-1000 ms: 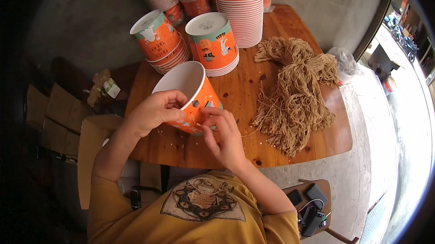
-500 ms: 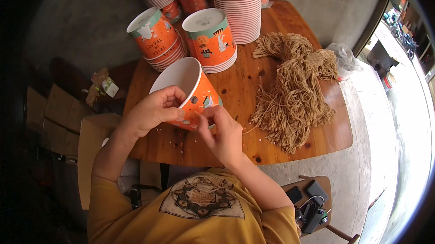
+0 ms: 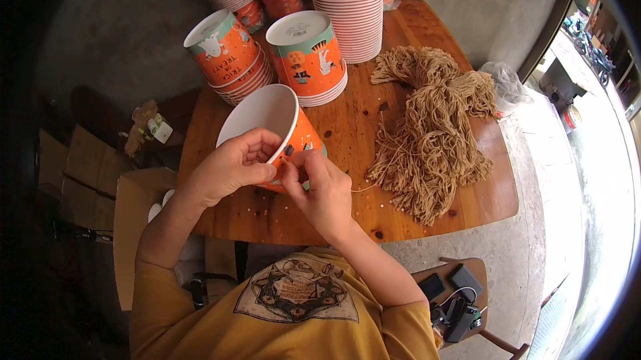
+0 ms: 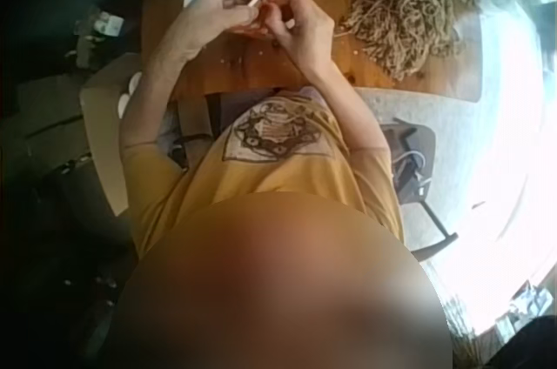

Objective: Attaching string handles to decorative paper buckets by threading them through pre-punched holes.

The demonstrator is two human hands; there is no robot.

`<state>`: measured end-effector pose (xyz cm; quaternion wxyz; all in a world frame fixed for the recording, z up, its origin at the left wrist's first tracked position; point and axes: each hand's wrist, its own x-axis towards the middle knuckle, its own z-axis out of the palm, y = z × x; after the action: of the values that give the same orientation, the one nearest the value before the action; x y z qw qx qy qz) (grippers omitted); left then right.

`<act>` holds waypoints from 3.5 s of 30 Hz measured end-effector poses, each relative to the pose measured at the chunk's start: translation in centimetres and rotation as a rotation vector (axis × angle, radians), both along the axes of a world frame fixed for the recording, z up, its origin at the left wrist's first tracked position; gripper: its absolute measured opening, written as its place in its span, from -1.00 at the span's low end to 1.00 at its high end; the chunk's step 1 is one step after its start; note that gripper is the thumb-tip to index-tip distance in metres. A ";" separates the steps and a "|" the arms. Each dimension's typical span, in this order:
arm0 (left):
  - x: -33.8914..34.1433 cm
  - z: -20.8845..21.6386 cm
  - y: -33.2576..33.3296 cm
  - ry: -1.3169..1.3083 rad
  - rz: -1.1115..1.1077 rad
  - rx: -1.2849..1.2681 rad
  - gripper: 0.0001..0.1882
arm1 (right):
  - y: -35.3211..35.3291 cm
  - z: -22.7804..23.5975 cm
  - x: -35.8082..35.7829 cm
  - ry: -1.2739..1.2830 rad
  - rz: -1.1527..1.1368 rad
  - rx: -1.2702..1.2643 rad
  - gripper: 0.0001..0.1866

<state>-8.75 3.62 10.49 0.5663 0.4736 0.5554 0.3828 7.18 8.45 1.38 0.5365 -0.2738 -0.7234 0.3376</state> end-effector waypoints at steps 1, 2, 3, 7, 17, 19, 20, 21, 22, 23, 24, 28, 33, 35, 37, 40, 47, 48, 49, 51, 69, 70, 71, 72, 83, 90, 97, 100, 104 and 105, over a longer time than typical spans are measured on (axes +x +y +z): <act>0.0 0.0 0.0 -0.001 0.000 -0.001 -0.66 | 0.0 0.0 0.0 -0.001 0.000 -0.001 -0.87; 0.1 0.0 0.0 -0.002 -0.001 0.001 -0.66 | 0.0 -0.1 0.0 -0.010 -0.005 -0.002 -0.87; 0.2 0.0 0.0 -0.004 -0.002 0.003 -0.66 | 0.0 -0.1 0.0 -0.019 -0.009 -0.004 -0.86; 0.4 -0.7 -0.1 -0.021 0.008 0.050 -0.65 | 0.0 -0.1 0.2 0.044 0.007 -0.006 -0.86; 1.4 -1.7 -0.3 0.627 -0.002 0.702 -0.78 | -0.3 -0.1 0.5 0.251 0.241 -0.465 -0.91; 1.4 -1.8 -0.3 0.660 0.014 0.748 -0.79 | -0.4 0.0 0.5 0.249 0.244 -0.486 -0.91; 1.4 -1.9 -0.3 0.700 0.019 0.785 -0.79 | -0.4 0.0 0.5 0.261 0.260 -0.493 -0.91; 1.4 -1.9 -0.3 0.739 0.024 0.822 -0.79 | -0.5 0.1 0.5 0.273 0.277 -0.501 -0.91; 1.4 -1.9 -0.4 0.739 0.023 0.822 -0.79 | -0.4 0.1 0.6 0.274 0.276 -0.500 -0.91; 1.4 -1.9 -0.4 0.774 0.033 0.833 -0.81 | -0.4 0.2 0.6 0.274 0.282 -0.487 -0.91; 1.4 -1.9 -0.5 0.808 0.043 0.844 -0.82 | -0.4 0.3 0.7 0.275 0.288 -0.474 -0.91; 1.4 -1.8 -0.6 0.856 0.040 0.868 -0.83 | -0.3 0.4 0.9 0.249 0.300 -0.488 -0.90; 1.4 -1.6 -0.6 0.863 0.012 0.837 -0.83 | -0.1 0.3 0.8 0.231 0.319 -0.500 -0.90; 1.3 -1.6 -0.7 0.849 0.018 0.823 -0.83 | -0.3 0.7 1.0 0.221 0.343 -0.546 -0.88; 1.2 -1.6 -0.7 0.834 0.023 0.809 -0.83 | -0.3 0.7 1.1 0.210 0.365 -0.591 -0.86; 1.2 -1.6 -0.6 0.788 0.023 0.804 -0.81 | -0.2 0.4 1.0 0.175 0.355 -0.592 -0.88; 1.3 -1.7 -0.6 0.518 0.114 0.542 -0.80 | 0.1 -0.3 -0.2 0.292 0.221 -0.463 -0.91; 1.2 -1.6 -0.6 0.518 0.093 0.531 -0.78 | 0.2 -0.3 -0.2 0.294 0.222 -0.449 -0.91; 1.2 -1.5 -0.6 0.518 0.094 0.532 -0.78 | 0.3 -0.4 -0.3 0.294 0.224 -0.448 -0.91; 1.2 -1.2 -0.7 0.497 0.068 0.410 -0.69 | 0.4 -0.4 -0.4 0.296 0.231 -0.446 -0.91; 1.1 -1.5 -0.6 0.494 -0.011 0.412 -0.76 | 0.2 -0.8 -0.3 0.233 0.212 -0.510 -0.88; 0.8 -1.7 -0.4 0.492 -0.012 0.415 -0.76 | 0.2 -0.7 -0.2 0.219 0.207 -0.525 -0.88; 0.3 -2.0 -0.2 0.456 -0.032 0.412 -0.78 | 0.2 -0.5 -0.1 0.218 0.205 -0.524 -0.88; 0.0 -2.2 0.1 0.419 -0.052 0.408 -0.80 | 0.3 -0.3 0.1 0.205 0.202 -0.513 -0.88; 1.1 -3.7 2.5 0.336 -0.117 0.101 -0.88 | 0.5 -0.9 2.1 0.078 0.210 -0.544 -0.88; 1.8 -3.9 2.7 0.722 -0.035 0.489 -0.91 | 2.1 -2.0 3.4 0.072 0.175 -0.483 -0.87; 0.2 -2.6 3.4 0.632 0.050 0.629 -0.93 | 3.6 2.5 3.8 -0.167 0.124 -0.303 -0.77; 0.2 -2.4 3.5 0.446 0.047 0.512 -0.93 | 3.8 2.4 2.7 -0.261 0.195 -0.354 -0.84; 0.1 -1.7 2.8 -0.044 0.086 0.122 -0.70 | 3.7 2.1 2.3 -0.148 0.256 -0.452 -0.84; -0.2 -2.1 2.8 -0.051 0.034 0.065 -0.55 | 3.8 1.8 2.2 -0.118 0.246 -0.472 -0.85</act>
<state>-8.93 6.37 8.40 0.5580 0.4723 0.5362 0.4219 9.40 12.23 3.19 0.3696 -0.3206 -0.6824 0.5431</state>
